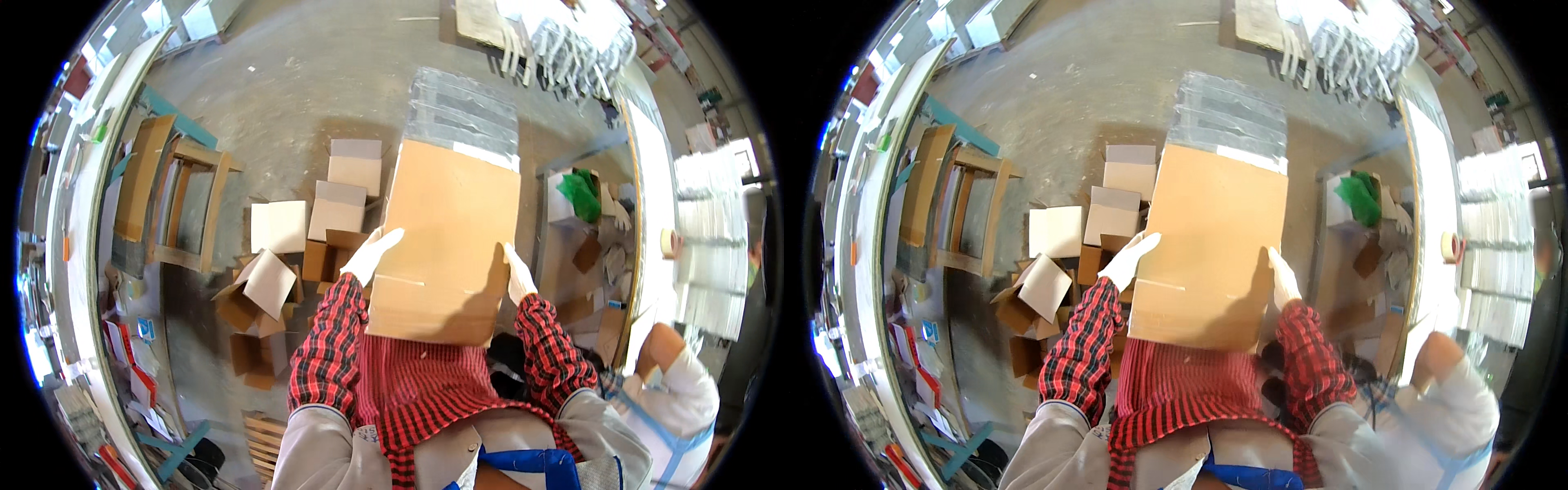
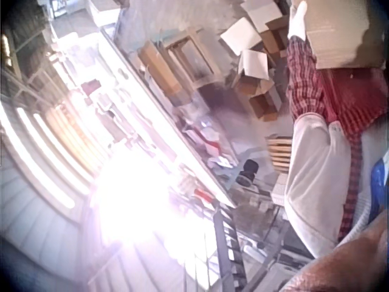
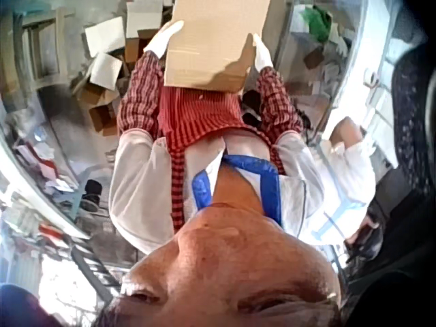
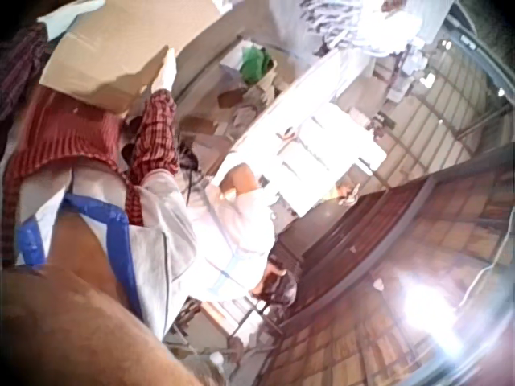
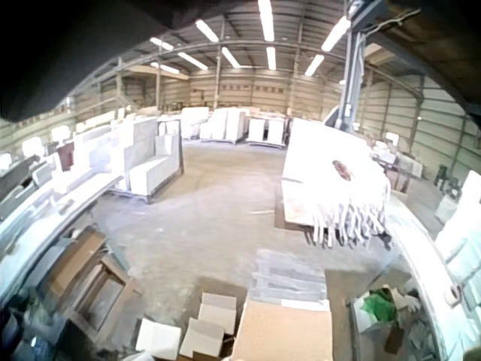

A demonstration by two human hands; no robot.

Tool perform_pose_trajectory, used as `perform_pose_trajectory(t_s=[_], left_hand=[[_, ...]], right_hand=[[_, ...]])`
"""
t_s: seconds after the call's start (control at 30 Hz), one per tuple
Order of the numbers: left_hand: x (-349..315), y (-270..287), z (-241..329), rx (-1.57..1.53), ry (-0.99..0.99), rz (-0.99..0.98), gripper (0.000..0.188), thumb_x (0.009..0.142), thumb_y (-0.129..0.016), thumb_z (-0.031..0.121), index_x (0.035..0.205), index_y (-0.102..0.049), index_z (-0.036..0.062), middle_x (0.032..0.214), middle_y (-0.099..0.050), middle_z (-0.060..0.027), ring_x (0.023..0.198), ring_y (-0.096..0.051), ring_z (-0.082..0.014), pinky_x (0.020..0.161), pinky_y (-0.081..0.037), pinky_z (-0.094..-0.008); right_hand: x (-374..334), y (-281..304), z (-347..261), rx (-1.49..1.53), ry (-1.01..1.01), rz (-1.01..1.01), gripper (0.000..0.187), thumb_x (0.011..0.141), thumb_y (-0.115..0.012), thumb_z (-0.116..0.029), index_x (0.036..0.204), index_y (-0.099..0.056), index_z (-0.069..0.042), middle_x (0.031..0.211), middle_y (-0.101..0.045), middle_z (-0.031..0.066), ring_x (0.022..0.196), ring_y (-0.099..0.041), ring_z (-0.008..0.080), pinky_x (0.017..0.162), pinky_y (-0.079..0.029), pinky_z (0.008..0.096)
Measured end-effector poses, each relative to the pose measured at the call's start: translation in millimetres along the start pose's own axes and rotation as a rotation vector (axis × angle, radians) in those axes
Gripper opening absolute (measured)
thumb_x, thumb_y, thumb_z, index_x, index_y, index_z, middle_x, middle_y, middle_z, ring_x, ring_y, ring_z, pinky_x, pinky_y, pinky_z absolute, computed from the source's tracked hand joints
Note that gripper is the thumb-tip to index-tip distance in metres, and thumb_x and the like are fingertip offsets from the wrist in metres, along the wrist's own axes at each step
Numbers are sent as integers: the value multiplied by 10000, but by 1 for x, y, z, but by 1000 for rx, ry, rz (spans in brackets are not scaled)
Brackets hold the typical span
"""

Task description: The person picks up white rectangular items, wraps each in a clear plastic bag, and places them into a cardboard box. The person uses a tape dispenser to seal the plastic bags and stacks the wrapped items inside the box.

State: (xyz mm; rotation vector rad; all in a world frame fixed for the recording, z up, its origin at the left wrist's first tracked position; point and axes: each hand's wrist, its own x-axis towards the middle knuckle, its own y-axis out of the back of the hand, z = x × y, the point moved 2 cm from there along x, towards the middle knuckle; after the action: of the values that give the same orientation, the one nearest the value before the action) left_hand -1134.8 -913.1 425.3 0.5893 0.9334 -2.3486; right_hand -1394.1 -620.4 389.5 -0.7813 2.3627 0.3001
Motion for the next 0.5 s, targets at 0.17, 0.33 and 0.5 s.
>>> perform_pose_trajectory(t_s=[0.17, 0.33, 0.5], left_hand=[[74, -1, 16, -41, -65, 72, 817, 924, -786, 367, 1526, -425, -52, 1467, -566, -165, 1321, -559, -230, 1088, -459, -366], [105, -18, 23, 355, -184, 491, 654, 895, -798, 361, 1359, -584, -46, 1253, -682, -144, 1090, -657, -220, 929, -535, -340], [90, -20, 32, 309, -275, 515, 630, 900, -792, 348, 1330, -602, -71, 1245, -681, -156, 1083, -648, -209, 934, -522, -325]], right_hand=[[12, -21, -16, 51, 18, 169, 916, 986, -632, -576, 1597, -319, 31, 1696, -269, 139, 1566, -205, 231, 1273, -139, 392], [25, -43, -17, -143, 75, 594, 741, 1001, -604, -582, 1257, -657, 111, 1100, -684, 94, 976, -569, 176, 904, -453, 331], [21, -55, -24, 43, 162, 610, 733, 1038, -568, -544, 1366, -598, 111, 1256, -672, 107, 1099, -600, 188, 979, -462, 325]])
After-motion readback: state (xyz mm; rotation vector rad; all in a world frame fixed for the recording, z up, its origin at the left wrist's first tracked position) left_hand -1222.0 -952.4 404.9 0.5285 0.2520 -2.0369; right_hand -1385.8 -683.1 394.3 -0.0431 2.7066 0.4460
